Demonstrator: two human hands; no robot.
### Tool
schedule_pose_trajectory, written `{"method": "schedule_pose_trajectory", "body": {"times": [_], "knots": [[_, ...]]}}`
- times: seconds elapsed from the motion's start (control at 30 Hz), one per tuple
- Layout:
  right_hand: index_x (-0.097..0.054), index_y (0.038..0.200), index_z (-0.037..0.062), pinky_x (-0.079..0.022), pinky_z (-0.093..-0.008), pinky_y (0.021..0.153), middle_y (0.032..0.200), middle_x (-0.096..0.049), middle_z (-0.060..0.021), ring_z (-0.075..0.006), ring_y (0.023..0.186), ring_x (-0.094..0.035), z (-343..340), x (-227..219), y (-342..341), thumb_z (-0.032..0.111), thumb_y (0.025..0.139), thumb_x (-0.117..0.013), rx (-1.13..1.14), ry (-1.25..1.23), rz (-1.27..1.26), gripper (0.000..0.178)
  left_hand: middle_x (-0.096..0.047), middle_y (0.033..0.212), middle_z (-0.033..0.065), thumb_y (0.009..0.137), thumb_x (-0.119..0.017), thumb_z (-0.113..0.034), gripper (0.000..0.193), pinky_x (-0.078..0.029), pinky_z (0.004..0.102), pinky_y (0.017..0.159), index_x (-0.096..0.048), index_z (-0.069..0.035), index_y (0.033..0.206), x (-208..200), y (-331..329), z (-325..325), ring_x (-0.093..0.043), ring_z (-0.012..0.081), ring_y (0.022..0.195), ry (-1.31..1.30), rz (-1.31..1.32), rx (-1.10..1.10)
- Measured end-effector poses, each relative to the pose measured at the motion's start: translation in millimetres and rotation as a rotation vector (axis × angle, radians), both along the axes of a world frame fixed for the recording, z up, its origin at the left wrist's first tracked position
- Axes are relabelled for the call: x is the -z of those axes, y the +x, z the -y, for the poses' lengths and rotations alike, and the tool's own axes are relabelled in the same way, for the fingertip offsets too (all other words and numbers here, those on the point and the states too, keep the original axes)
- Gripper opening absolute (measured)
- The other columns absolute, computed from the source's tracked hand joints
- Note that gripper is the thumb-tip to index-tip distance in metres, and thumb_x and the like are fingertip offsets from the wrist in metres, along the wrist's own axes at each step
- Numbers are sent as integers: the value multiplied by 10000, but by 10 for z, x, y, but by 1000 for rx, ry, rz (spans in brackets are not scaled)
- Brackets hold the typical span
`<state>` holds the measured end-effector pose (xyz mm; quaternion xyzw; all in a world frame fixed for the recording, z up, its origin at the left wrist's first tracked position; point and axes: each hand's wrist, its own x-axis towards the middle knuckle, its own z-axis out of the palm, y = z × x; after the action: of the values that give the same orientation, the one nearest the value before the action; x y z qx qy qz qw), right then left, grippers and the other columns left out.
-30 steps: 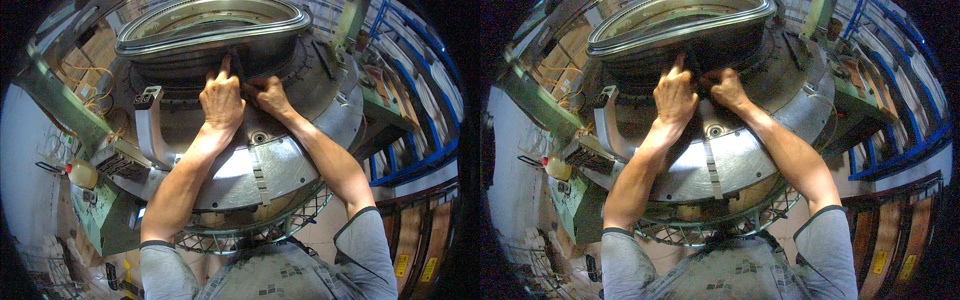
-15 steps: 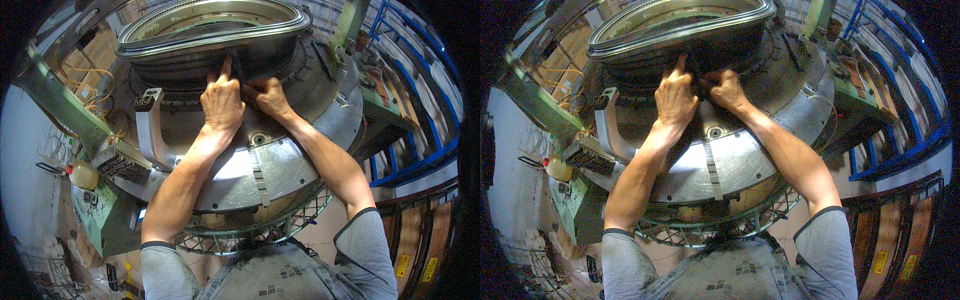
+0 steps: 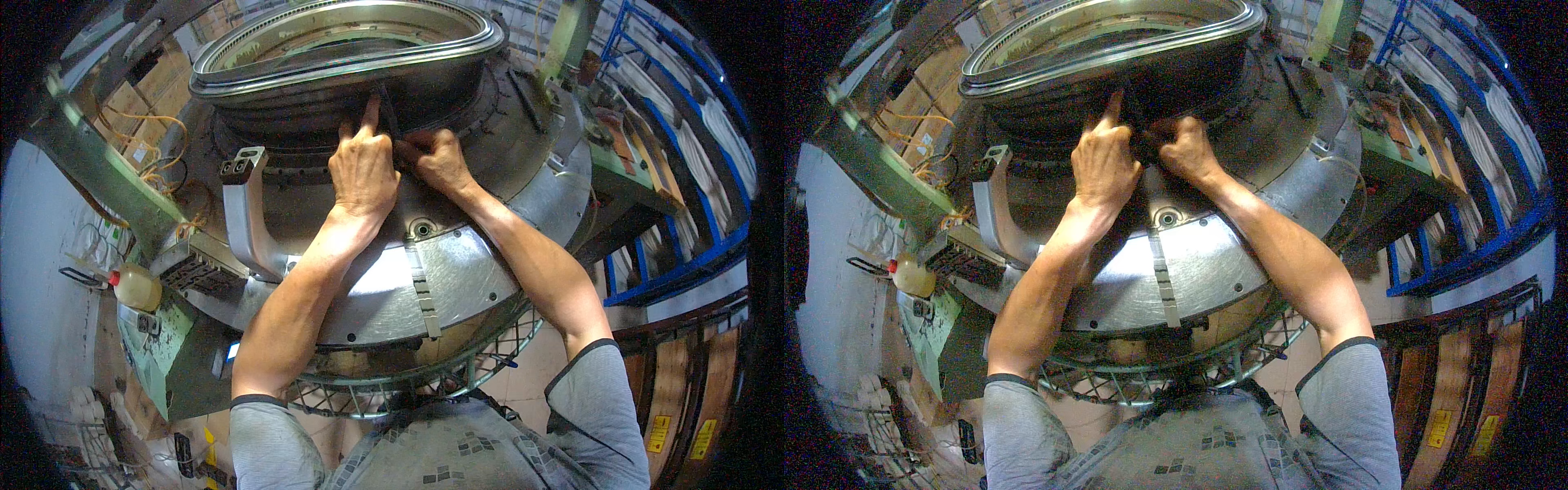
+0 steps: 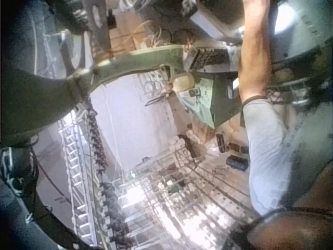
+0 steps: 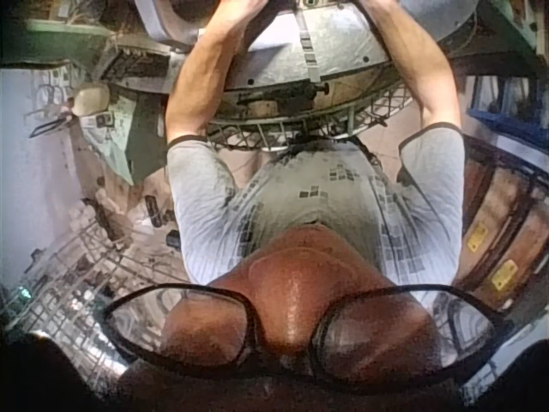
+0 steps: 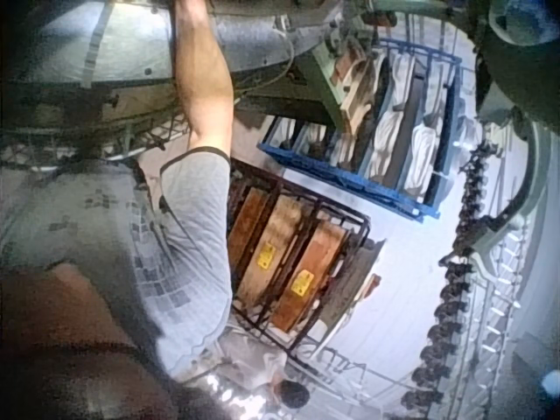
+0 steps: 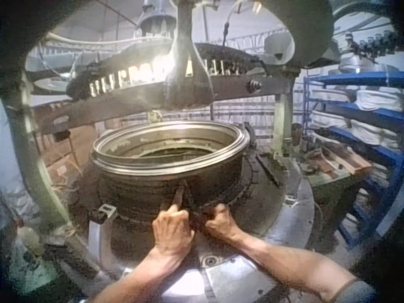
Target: The person repeatedly inserts small metal clips into slots on a large circular metal assembly. They retrieve clips from a nearby wooden tray and continue placing them around the rim of the assembly.
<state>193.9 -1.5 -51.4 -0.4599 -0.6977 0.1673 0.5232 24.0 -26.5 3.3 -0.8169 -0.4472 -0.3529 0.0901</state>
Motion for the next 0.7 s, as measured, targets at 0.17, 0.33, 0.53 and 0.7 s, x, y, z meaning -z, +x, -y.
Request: {"method": "schedule_pose_trajectory", "body": {"times": [0.17,0.33,0.53,0.7], "knots": [[-746,948,-16,-517,-292,652,815,-753,-84,-91,728,-630,23,-17,0,169,915,-704,-15,-13,22,193,-446,1543,158,590,-771,-22,214,-613,478,792,-716,7,795,14,2,-13,-678,437,995,-8,-17,-11],[-749,951,-11,-521,-300,652,822,-758,-96,-100,720,-637,37,-24,-20,133,912,-687,4,0,14,162,-453,1543,116,613,-765,-7,230,-636,439,785,-773,7,842,14,5,-19,-613,426,1124,-29,-20,1],[-744,954,-22,-520,-304,650,823,-758,-112,-104,718,-638,34,-21,-6,144,900,-696,37,27,63,181,-434,1558,107,600,-787,-13,244,-638,446,782,-774,1,844,11,6,-27,-598,441,1140,-48,-21,14],[-745,954,-20,-519,-306,654,824,-758,-112,-103,720,-634,29,-19,-20,166,898,-709,51,19,45,197,-404,1578,99,601,-789,-14,241,-640,448,779,-775,-4,842,13,-1,-32,-576,455,1169,-48,-40,14]]}}
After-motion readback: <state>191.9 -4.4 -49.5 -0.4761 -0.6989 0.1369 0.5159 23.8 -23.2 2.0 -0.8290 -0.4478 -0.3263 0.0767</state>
